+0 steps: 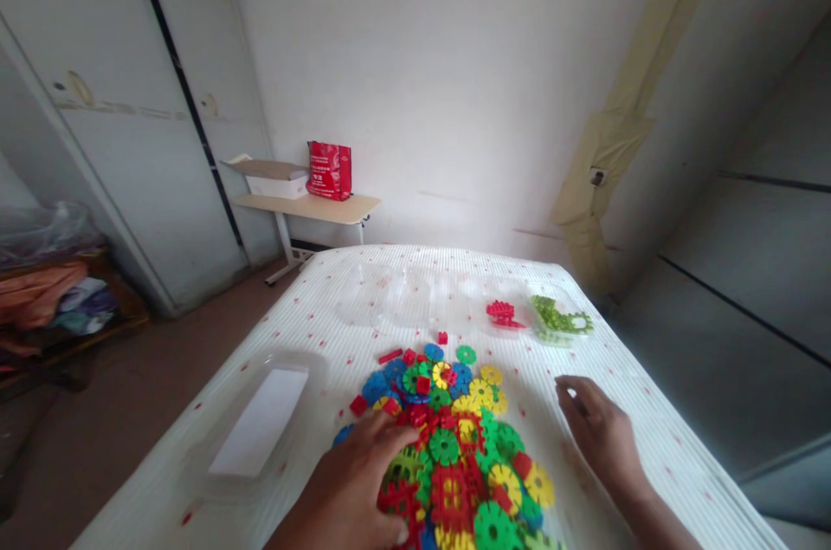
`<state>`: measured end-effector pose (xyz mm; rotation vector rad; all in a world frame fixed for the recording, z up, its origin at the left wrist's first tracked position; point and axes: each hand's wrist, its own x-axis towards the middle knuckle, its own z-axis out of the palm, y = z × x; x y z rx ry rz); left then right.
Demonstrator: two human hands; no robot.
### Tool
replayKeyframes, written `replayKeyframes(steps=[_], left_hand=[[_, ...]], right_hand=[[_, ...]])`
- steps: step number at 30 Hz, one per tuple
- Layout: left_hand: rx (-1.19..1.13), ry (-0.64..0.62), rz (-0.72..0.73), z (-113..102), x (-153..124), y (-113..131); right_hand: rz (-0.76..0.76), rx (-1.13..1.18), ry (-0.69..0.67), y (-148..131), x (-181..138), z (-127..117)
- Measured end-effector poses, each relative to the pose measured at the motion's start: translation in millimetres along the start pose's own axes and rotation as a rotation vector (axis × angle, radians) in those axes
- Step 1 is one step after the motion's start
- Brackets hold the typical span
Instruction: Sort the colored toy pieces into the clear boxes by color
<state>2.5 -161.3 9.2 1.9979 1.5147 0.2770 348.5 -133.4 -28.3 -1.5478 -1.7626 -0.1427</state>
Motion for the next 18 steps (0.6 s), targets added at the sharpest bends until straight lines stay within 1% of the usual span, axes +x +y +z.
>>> replayKeyframes(steps=[2,3,6,8,10,12,14,18], left_hand=[[0.016,0.02,0.018,6,3,2],[0.008,0.037,0.031,9,5,2],[-0.076,0.106,0.077,14,10,0],[-0.16,0.182,0.108,14,13,-2],[-0.242,0.289,0.12,12,16,-4],[-0.309,0.387,0.107,11,19,-6],[-0.36,0.441,0.092,11,21,-8],[-0.422,0.452,0.085,17,26,-12]], right_hand=[[0.043,0.051,-0.043,-5,-7,-4],[0.069,0.094,-0.086,-10,-9,-7],[0.157,0.265,-0.283,-30,-13,-18],[0.199,0.367,-0.438,-44,-16,-26],[0.214,0.425,-0.578,-54,-21,-34],[0.22,0.441,-0.678,-59,-26,-39],[0.23,0.44,-0.717,-59,-32,-42],[0.247,0.442,-0.702,-52,-39,-43]])
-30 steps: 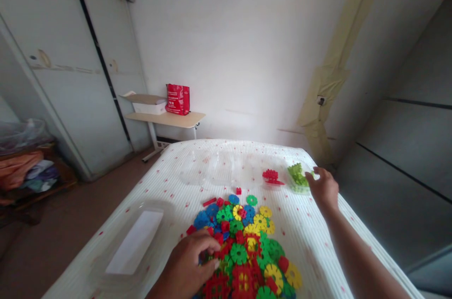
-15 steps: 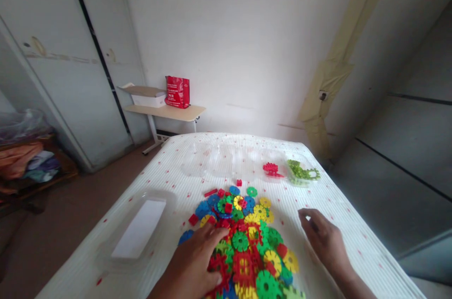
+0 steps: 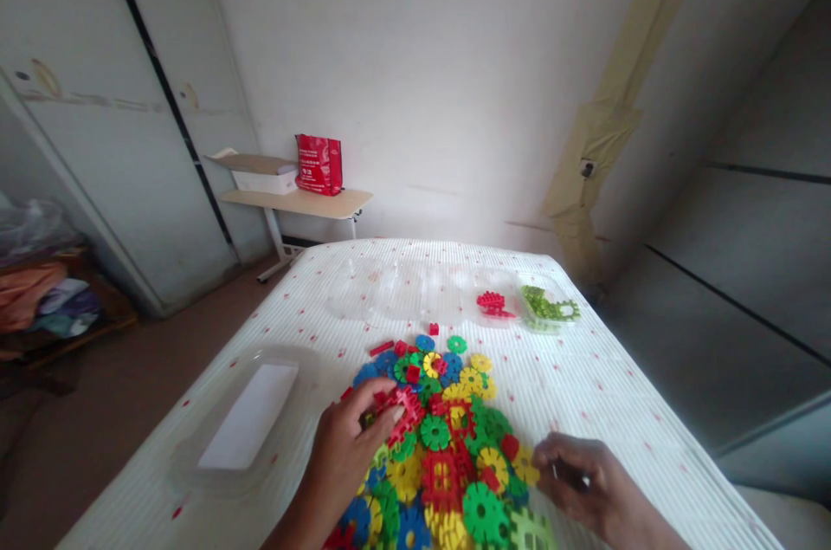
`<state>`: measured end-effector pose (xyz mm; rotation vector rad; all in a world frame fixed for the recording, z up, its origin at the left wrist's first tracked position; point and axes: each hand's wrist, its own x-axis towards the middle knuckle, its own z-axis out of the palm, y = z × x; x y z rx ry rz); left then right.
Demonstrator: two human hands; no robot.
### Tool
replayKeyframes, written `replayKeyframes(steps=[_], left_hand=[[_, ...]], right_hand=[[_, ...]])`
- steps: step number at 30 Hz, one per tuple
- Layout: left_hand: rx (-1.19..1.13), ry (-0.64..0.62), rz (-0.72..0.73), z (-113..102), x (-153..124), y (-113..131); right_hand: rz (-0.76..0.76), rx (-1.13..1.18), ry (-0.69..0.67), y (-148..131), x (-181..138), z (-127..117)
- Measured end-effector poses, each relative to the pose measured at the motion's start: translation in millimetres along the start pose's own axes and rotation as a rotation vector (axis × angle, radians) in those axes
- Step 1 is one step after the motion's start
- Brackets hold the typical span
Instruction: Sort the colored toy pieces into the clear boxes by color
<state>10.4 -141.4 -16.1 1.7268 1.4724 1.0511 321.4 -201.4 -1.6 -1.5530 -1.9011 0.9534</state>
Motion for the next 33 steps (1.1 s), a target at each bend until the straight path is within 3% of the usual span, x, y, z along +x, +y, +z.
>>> replayKeyframes(steps=[8,15,25,33], left_hand=[[-0.02,0.094,-0.102,4,6,-5],[-0.229,0.233,-0.177,-1,9,5],[-0.257,0.259,-0.05,8,12,24],[-0.196,0.122,0.133,38,7,57]], right_hand=[[-0.015,0.076,0.018,-6,10,9],[-0.082,0.081,0.028,-10,19,18],[-0.262,0.126,0.072,-43,42,32],[-0.135,0.62,-0.033,-72,53,46]])
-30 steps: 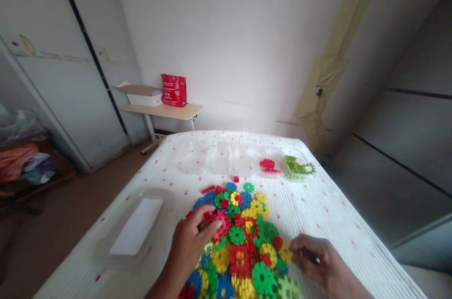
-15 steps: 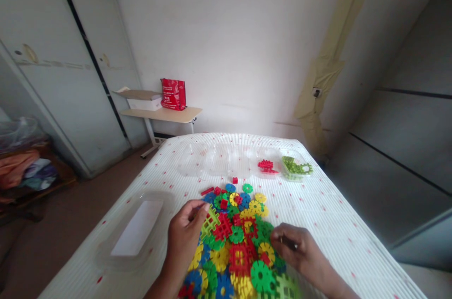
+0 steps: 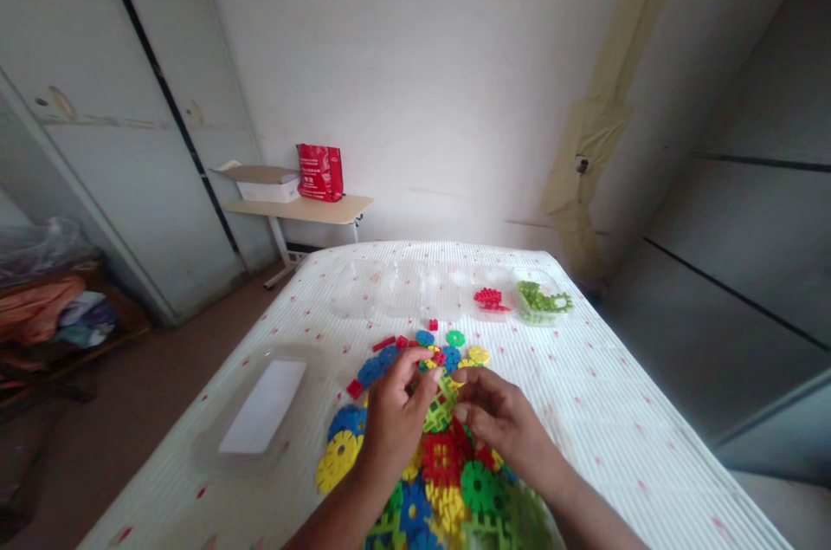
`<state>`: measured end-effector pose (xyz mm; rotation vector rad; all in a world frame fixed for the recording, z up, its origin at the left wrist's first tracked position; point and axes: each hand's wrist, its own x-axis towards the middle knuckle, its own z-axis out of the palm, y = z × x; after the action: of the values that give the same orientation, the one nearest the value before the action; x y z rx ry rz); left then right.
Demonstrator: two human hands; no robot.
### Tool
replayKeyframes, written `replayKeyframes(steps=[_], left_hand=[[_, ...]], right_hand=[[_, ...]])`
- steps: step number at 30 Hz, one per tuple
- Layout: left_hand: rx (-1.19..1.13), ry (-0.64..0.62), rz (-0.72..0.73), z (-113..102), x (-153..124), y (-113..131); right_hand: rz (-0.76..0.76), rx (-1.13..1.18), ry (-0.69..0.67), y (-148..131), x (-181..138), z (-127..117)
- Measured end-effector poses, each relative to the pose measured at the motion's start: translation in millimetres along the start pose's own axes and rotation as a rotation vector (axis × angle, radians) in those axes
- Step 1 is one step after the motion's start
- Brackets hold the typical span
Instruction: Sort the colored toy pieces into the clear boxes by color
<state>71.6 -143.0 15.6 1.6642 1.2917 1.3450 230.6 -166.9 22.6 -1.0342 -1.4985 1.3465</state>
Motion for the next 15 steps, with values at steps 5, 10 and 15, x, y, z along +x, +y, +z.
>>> replayKeyframes(steps=[5,10,15], left_hand=[[0.028,-0.092,0.034,7,-5,9],[0.184,-0.21,0.123,-31,-15,0],[0.422,-0.445,0.283,-78,-47,-19]], right_hand=[[0.051,0.052,0.062,-3,-4,-9],[0.118,-0.134,0.039,-10,-39,-53],[0.244,-0.424,-0.091,-2,-87,-76]])
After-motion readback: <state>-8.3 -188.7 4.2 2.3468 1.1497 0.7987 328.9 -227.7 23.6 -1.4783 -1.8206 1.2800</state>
